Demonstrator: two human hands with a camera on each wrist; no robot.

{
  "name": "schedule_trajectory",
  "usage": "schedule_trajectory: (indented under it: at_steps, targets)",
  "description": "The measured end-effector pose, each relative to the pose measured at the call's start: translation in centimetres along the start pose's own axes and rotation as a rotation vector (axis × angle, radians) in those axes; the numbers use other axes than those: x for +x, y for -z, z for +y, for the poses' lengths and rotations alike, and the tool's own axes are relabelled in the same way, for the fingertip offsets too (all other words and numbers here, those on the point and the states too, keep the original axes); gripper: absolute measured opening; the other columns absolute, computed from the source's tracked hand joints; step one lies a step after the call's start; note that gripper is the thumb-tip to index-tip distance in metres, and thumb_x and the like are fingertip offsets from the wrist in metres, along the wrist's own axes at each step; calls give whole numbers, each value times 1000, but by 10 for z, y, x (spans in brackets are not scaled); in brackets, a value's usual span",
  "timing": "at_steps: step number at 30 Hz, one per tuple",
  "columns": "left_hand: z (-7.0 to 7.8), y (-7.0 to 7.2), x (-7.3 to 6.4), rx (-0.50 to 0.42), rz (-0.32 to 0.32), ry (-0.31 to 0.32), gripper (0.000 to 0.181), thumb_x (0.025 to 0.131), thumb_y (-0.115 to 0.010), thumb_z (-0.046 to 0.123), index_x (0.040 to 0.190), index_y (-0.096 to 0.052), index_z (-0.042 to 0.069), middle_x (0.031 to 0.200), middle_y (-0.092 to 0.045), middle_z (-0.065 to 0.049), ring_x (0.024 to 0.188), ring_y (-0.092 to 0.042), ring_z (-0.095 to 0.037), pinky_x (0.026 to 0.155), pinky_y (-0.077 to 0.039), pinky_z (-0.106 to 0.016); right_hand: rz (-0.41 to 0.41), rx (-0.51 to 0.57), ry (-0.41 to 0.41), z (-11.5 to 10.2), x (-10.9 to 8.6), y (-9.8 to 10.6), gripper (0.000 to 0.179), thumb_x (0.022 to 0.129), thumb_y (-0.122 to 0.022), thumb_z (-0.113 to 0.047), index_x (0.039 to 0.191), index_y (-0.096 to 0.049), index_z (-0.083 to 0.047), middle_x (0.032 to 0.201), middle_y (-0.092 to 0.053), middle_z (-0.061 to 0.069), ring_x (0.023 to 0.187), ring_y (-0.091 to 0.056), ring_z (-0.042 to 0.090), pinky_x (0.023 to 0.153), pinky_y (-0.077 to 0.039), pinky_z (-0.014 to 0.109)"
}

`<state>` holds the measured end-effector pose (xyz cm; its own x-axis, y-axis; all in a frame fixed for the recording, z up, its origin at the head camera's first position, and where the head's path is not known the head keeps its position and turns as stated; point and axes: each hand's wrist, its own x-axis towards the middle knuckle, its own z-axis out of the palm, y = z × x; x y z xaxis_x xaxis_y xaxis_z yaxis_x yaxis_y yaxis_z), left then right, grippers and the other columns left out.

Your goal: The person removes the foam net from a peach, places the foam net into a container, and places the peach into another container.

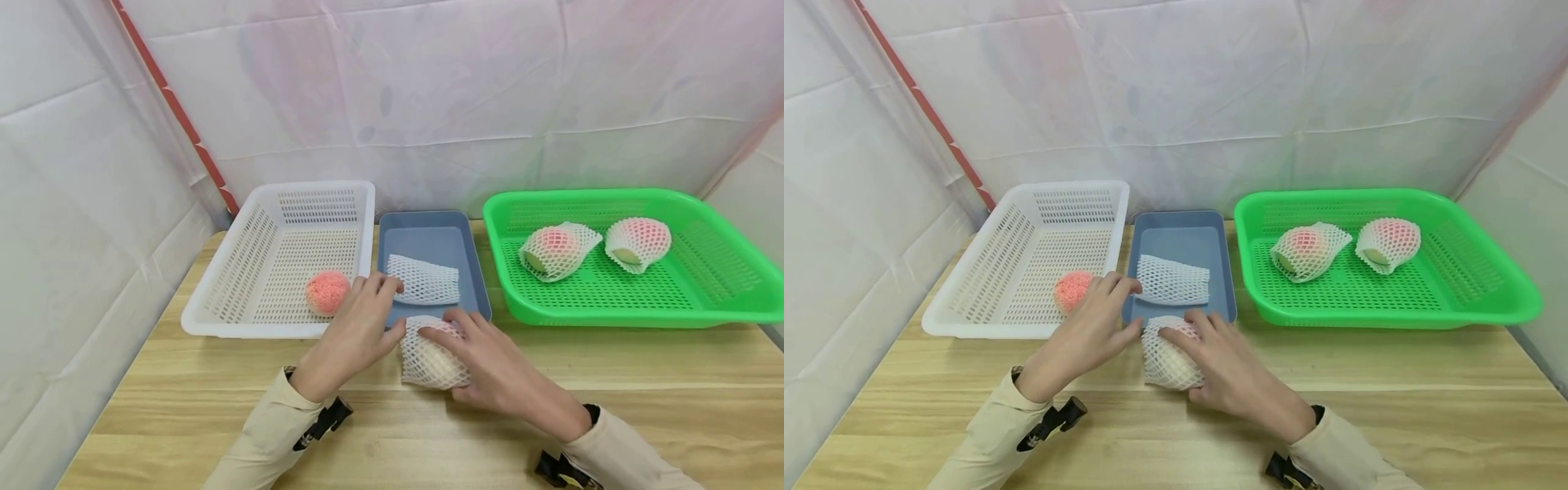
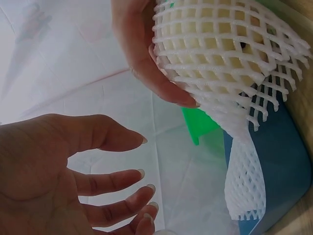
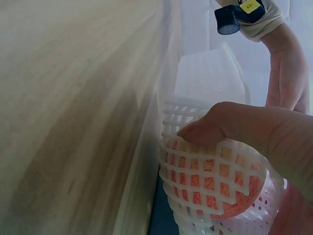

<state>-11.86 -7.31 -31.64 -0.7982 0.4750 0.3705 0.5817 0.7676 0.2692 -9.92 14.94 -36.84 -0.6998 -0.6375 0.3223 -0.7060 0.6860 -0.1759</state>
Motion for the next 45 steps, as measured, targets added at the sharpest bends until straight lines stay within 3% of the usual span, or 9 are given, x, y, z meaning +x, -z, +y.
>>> schedule_trajectory:
  at_steps: [9,18,23,27,32,38,41,45]
  targets:
    - [1,2,2,-13,-5,11,32,83,-71,12,111,-59,3,107,-57,-11,91,-51,-27,76,-46,-35,65,-28,96,-17,-9,3,94,44,-91,-34,130,-56,-20,122,-52,14,106,-54,31,83,-52,49]
    - [3,2,5,-10,-6,1,30,83,-70,11,109,-61,4,107,-58,-12,91,-52,-29,79,-46,-37,-101,36,-41,-22,-14,-3,95,57,-88,-24,141,-45,-22,135,-46,17,116,-51,39,90,-47,59]
    - [5,3,5,7,-16,-4,29,83,-70,13,110,-61,4,105,-58,-12,90,-52,-29,77,-45,-37,-125,16,-48,-19,-15,4,99,60,-89,-26,146,-40,-20,137,-45,15,119,-51,37,93,-45,59]
    - [5,5,6,-7,-34,12,31,84,-71,15,111,-61,4,107,-58,-12,92,-51,-29,78,-46,-37,-131,7,-45,-17,-12,20,93,63,-89,-33,144,-44,-18,140,-45,17,123,-49,38,96,-42,61]
    - [3,12,7,-47,-31,54,36,87,-70,18,117,-58,2,115,-56,-15,105,-50,-32,90,-46,-42,-66,-7,-53,-9,-3,52,80,67,-85,-37,138,-52,-18,141,-47,19,122,-49,42,94,-42,64]
    - [-3,27,15,-37,-15,137,52,95,-60,38,130,-51,1,136,-46,-22,130,-37,-39,108,-29,-55,60,21,-102,12,16,87,66,78,-80,-28,136,-54,-12,138,-46,23,120,-49,44,90,-45,63]
    - [-11,34,16,-40,-75,225,61,97,-51,47,139,-44,3,147,-35,-23,139,-23,-42,112,-17,-61,99,3,-150,21,26,97,62,82,-77,-28,135,-53,-8,139,-44,25,122,-45,47,93,-41,64]
    - [-23,39,14,-37,-202,359,71,97,-44,54,148,-32,6,156,-17,-23,144,-1,-44,109,-3,-69,70,-29,-245,29,31,103,61,89,-68,-37,141,-48,-11,145,-37,25,128,-38,50,100,-33,66]
